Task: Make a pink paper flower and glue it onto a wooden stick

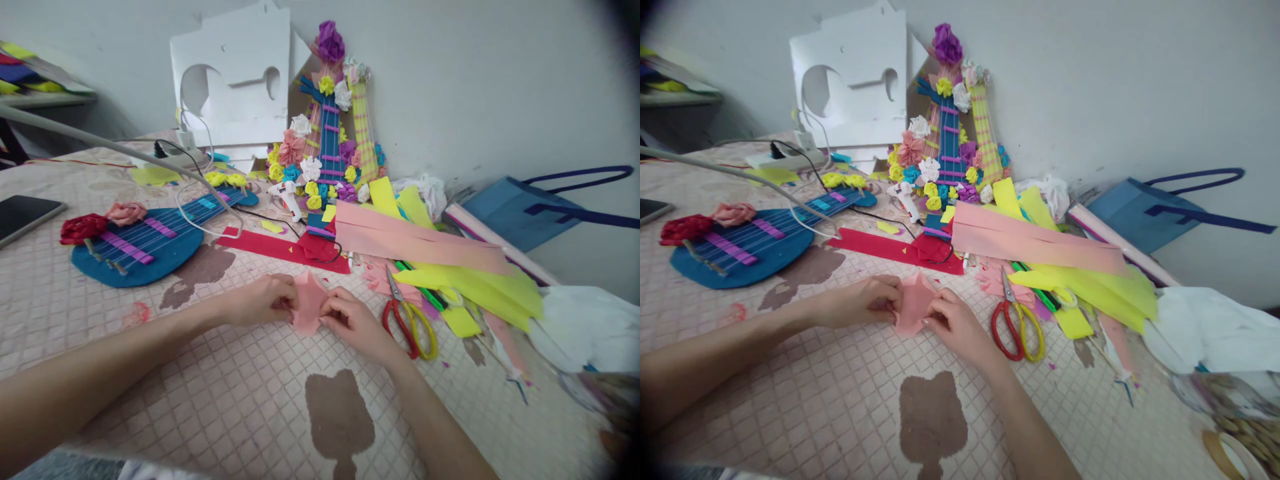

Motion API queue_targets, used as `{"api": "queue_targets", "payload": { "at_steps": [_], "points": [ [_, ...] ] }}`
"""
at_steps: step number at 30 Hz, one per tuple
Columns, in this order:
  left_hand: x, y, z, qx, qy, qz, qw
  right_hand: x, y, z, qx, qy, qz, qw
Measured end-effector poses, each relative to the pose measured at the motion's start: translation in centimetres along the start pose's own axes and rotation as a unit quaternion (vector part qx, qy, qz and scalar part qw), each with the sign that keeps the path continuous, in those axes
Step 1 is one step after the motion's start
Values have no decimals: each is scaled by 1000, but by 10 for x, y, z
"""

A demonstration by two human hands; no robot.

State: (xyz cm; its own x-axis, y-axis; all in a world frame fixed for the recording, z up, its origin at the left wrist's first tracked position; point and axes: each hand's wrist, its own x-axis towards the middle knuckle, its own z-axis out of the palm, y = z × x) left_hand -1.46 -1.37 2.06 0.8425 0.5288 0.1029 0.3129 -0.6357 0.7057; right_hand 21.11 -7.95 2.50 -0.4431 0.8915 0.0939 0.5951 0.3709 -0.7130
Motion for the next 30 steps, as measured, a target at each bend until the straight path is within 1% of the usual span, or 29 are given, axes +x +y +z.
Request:
{"api": "queue_targets", "payload": {
  "at_steps": [3,7,10,13,20,24,30],
  "points": [
    [1,0,-2,10,-3,2,1000,1,0,3,-15,20,16,1000],
    [2,0,6,35,42,-31,998,3,0,16,-65,75,40,994],
    [2,-1,14,56,76,-46,994,4,0,24,-90,96,46,990],
    [2,-3,19,68,92,-48,992,4,0,27,-95,107,49,988],
    [3,0,21,67,99,-64,991,4,0,27,-95,122,50,987],
    [4,0,24,88,121,-61,987,5,1,29,-109,129,49,984],
    [4,-4,29,102,137,-52,984,4,2,30,-122,129,48,983]
  ]
}}
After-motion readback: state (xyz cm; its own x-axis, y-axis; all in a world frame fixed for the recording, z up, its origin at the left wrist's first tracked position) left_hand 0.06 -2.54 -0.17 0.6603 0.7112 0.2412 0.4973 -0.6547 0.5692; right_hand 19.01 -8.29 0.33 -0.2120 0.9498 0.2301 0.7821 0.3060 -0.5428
